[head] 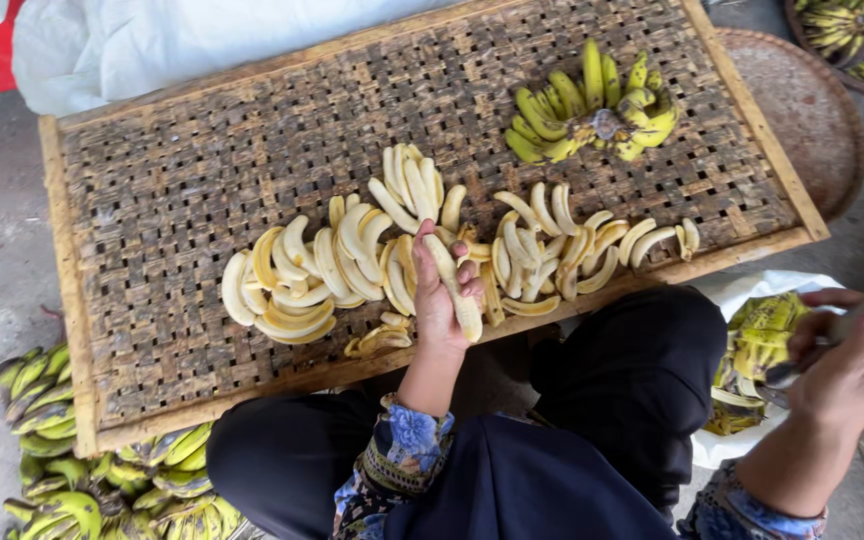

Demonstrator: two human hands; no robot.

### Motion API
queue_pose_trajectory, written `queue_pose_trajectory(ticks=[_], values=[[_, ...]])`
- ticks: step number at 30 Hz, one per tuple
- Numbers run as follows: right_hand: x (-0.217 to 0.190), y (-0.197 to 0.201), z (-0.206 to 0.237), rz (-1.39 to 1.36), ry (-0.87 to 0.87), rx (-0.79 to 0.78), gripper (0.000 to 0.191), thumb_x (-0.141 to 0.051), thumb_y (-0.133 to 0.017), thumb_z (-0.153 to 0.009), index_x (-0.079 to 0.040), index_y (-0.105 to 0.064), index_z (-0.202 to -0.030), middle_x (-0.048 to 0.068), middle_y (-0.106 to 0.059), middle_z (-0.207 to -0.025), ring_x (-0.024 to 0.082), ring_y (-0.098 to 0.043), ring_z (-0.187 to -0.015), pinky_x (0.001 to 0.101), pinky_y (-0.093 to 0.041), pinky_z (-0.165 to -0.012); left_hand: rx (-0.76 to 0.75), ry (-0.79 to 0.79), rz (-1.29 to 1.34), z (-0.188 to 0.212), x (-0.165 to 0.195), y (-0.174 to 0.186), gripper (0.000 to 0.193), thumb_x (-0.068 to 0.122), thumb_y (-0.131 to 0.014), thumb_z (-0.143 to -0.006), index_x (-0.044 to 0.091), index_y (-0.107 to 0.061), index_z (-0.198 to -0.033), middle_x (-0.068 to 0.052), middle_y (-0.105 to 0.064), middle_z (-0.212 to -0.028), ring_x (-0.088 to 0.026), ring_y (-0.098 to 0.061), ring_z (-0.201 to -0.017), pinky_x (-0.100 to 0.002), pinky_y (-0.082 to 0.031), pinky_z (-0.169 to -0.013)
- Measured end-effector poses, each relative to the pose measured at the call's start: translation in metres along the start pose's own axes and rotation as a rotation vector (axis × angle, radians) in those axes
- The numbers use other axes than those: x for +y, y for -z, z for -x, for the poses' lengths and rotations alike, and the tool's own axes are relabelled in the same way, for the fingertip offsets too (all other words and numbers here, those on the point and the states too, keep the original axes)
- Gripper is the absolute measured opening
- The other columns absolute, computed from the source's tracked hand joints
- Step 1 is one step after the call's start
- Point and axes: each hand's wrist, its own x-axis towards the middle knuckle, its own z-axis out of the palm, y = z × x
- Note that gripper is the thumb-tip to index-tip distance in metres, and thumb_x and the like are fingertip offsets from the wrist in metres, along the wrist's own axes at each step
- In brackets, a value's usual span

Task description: The person sits on the ground and peels green bananas one at a time with a small knife, rotating each banana in hand to remove the peel. Peeled bananas are placed on a woven bamboo tray and peels are dropped into a sack beside them.

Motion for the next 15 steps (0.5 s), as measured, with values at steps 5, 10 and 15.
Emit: queue_pose_trajectory(ticks=[5,10,15], values=[[-0.038,-0.122,0.055,-0.152,-0.083,-0.744,0.063,-0.057,-0.047,-0.104,-0.01,-0.04,-0.145,0.011,-0.069,-0.095,0.013,-0.056,-0.071,0.0259,-0.047,-0.062,0.156,-0.144,-0.167,0.003,0.002,-0.007,0.045,0.05,-0.058,-0.102,0.03,-0.046,-0.14,0.0,-0.054,-0.098,-0.01,-0.049,-0.068,-0.021,-0.042,-0.052],[-0.05,-0.192,0.1,0.04,-0.065,-1.085,0.055,-0.036,-0.046,-0.107,-0.007,-0.036,-0.153,0.007,-0.057,-0.089,0.018,-0.058,-0.082,0.0314,-0.05,-0.08,0.287,-0.242,-0.309,0.006,0.009,-0.009,0.051,0.057,-0.053,-0.099,0.025,-0.044,-0.137,-0.002,-0.056,-0.099,-0.013,-0.055,-0.064,-0.024,-0.044,-0.046],[-0.051,-0.198,0.104,0.158,-0.032,-1.116,0.052,-0.03,-0.048,-0.105,-0.009,-0.036,-0.152,0.008,-0.057,-0.086,0.02,-0.059,-0.077,0.0327,-0.051,-0.077,0.254,-0.287,-0.321,0.006,0.013,-0.006,0.053,0.059,-0.049,-0.1,0.022,-0.043,-0.137,-0.007,-0.059,-0.099,-0.016,-0.059,-0.059,-0.028,-0.047,-0.042]])
